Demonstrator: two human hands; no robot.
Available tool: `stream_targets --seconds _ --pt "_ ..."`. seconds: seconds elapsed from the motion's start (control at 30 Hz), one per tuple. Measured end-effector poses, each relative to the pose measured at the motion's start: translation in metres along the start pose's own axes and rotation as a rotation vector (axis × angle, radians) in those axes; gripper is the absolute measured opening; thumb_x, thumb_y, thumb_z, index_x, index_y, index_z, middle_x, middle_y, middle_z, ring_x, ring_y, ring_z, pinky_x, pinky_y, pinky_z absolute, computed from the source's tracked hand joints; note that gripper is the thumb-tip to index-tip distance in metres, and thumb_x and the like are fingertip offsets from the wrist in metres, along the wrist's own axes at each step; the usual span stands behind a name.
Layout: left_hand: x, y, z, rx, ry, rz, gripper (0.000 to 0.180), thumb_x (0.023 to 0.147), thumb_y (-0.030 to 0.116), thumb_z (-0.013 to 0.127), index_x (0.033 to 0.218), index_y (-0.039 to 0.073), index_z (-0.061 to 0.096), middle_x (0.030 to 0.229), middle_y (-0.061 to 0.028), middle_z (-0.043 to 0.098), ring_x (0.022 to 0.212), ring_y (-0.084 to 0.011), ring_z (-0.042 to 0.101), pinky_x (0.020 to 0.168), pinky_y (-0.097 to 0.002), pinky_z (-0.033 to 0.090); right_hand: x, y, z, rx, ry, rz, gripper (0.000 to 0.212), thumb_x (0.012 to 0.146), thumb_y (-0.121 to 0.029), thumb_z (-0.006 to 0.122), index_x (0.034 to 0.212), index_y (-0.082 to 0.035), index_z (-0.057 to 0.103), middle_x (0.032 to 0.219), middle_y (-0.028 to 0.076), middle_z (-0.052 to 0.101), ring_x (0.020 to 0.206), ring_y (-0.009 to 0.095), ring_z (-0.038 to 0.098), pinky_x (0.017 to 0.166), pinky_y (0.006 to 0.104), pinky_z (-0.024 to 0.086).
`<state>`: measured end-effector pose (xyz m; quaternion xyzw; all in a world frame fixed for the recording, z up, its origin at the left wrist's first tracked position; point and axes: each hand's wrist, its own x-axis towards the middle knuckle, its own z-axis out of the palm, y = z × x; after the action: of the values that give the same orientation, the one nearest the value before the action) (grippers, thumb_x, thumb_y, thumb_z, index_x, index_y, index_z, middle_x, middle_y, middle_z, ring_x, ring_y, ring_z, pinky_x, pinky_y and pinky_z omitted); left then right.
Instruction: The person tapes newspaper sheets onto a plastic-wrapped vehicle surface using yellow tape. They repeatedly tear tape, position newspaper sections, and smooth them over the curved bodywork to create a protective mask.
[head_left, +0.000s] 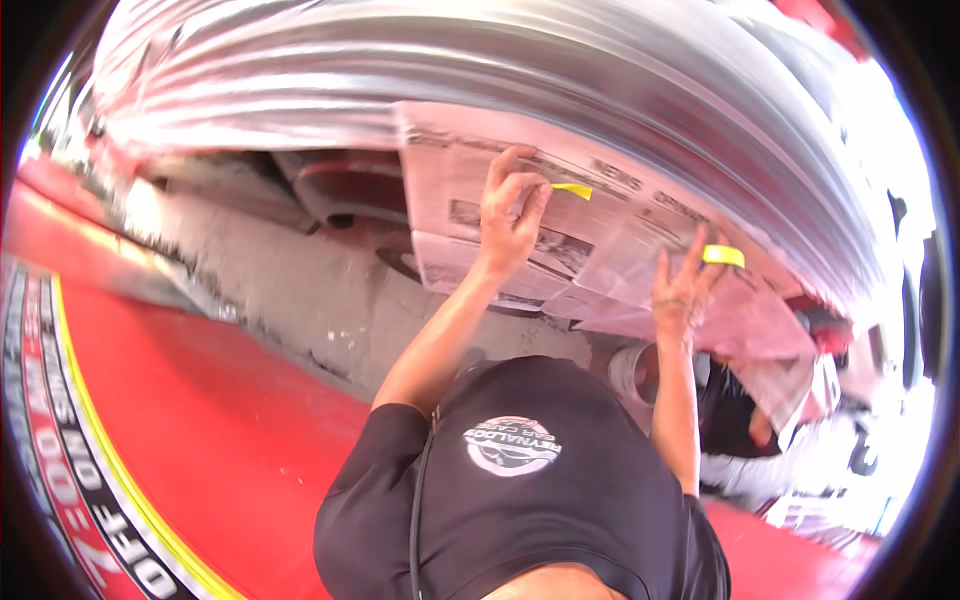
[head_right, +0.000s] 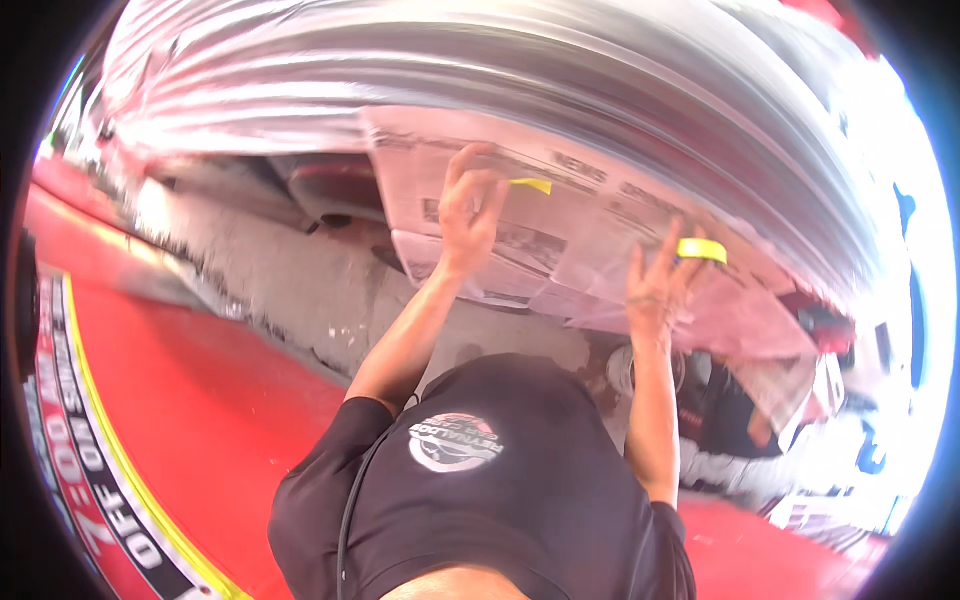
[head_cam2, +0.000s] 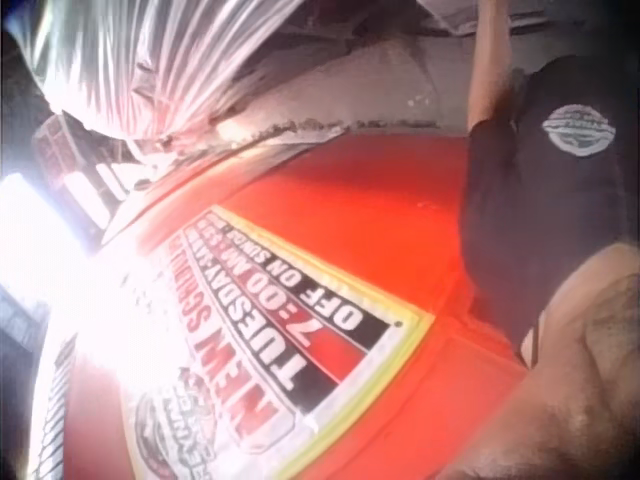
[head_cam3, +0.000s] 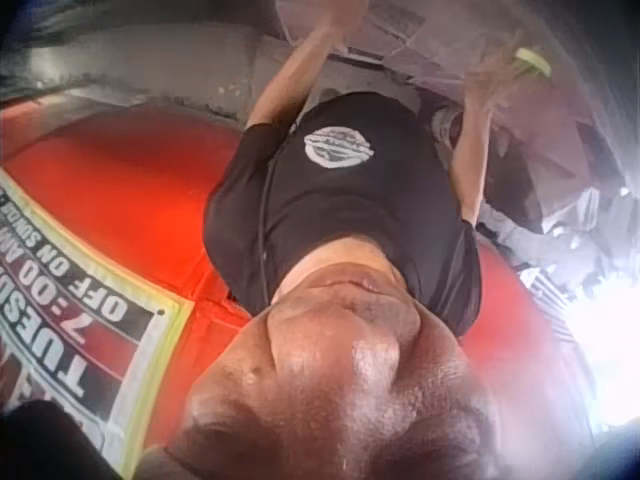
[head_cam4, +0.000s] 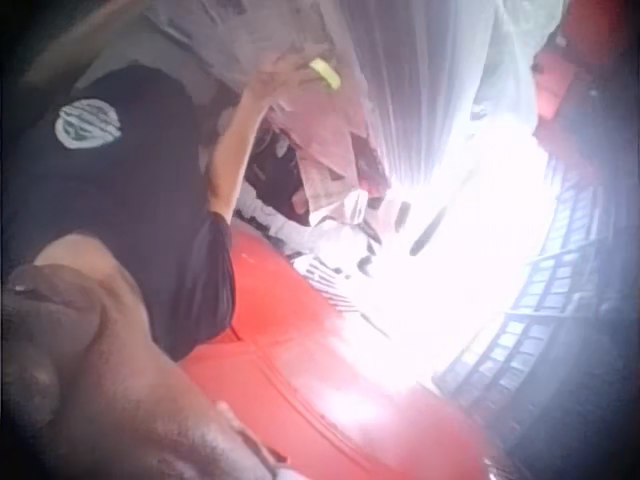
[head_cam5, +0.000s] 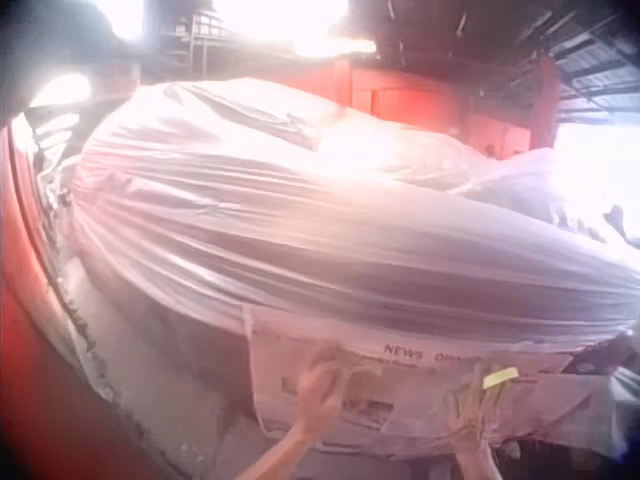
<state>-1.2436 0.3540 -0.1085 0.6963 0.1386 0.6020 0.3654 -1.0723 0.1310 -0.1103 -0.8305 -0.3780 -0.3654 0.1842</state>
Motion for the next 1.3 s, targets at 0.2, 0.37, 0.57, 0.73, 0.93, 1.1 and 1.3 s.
stream_targets --seconds 0.2,0.37,0.57,0.73,0.93,1.1,1.3 --pt "0.006 -0.055 -0.062 -0.479 0.471 -0.428 0.016 0.099 0.013 0.068 0.101 0.000 0.060 0.095 -0.0055 0.066 0.082 -0.0164 0.065 0.076 -0.0294 0.055 0.012 -0.005 0.000 0.018 0.043 -0.121 0.074 0.089 -0.031 0.074 0.152 -0.008 0.042 0.148 0.026 0.038 0.135 0.049 0.038 0.108 0.0589 0.036" --pt "0.008 -0.076 -0.064 -0.916 0.737 -0.511 0.017 0.098 0.012 0.069 0.103 0.002 0.056 0.096 -0.0120 0.066 0.084 -0.0217 0.068 0.074 -0.0417 0.061 0.013 -0.011 0.000 -0.007 0.035 -0.096 0.075 0.089 -0.027 0.073 0.153 -0.006 0.039 0.146 0.029 0.037 0.135 0.050 0.037 0.109 0.0595 0.034" --pt "0.013 -0.075 -0.072 -0.994 0.849 -0.583 0.018 0.096 0.012 0.071 0.103 0.003 0.056 0.101 -0.0132 0.068 0.086 -0.0239 0.068 0.075 -0.0427 0.061 0.015 -0.013 0.000 -0.013 0.032 -0.095 0.078 0.090 -0.028 0.072 0.154 -0.005 0.035 0.147 0.030 0.036 0.135 0.051 0.036 0.111 0.0603 0.032" --pt "0.020 -0.067 -0.080 -0.986 0.723 -0.542 0.014 0.096 0.013 0.071 0.102 0.007 0.060 0.101 -0.0106 0.070 0.091 -0.0228 0.068 0.079 -0.0419 0.057 0.015 -0.014 -0.001 -0.014 0.022 -0.083 0.079 0.090 -0.028 0.072 0.155 -0.005 0.034 0.148 0.030 0.035 0.137 0.051 0.035 0.112 0.0608 0.030" --pt "0.008 -0.074 -0.094 -0.996 0.685 -0.530 0.011 0.097 0.012 0.070 0.101 0.008 0.060 0.100 -0.0084 0.069 0.092 -0.0212 0.069 0.079 -0.0418 0.058 0.016 -0.018 -0.003 -0.010 0.001 -0.060 0.080 0.089 -0.029 0.072 0.156 -0.005 0.034 0.148 0.031 0.035 0.137 0.051 0.034 0.112 0.0610 0.030" --pt "-0.029 -0.069 -0.098 -0.818 0.756 -0.567 0.011 0.098 0.012 0.068 0.099 0.006 0.059 0.099 -0.0080 0.067 0.093 -0.0217 0.069 0.079 -0.0416 0.060 0.015 -0.018 -0.001 -0.066 -0.004 -0.068 0.083 0.089 -0.032 0.072 0.156 -0.005 0.032 0.148 0.032 0.034 0.135 0.051 0.035 0.111 0.0610 0.031" --pt "-0.068 -0.077 -0.086 -0.925 0.889 -0.823 0.021 0.098 0.019 0.070 0.106 0.006 0.056 0.099 -0.0081 0.066 0.092 -0.0208 0.065 0.081 -0.0412 0.057 0.018 -0.024 -0.002 -0.075 -0.016 -0.061 0.085 0.090 -0.036 0.071 0.157 -0.004 0.030 0.147 0.034 0.034 0.135 0.051 0.034 0.111 0.0617 0.028"
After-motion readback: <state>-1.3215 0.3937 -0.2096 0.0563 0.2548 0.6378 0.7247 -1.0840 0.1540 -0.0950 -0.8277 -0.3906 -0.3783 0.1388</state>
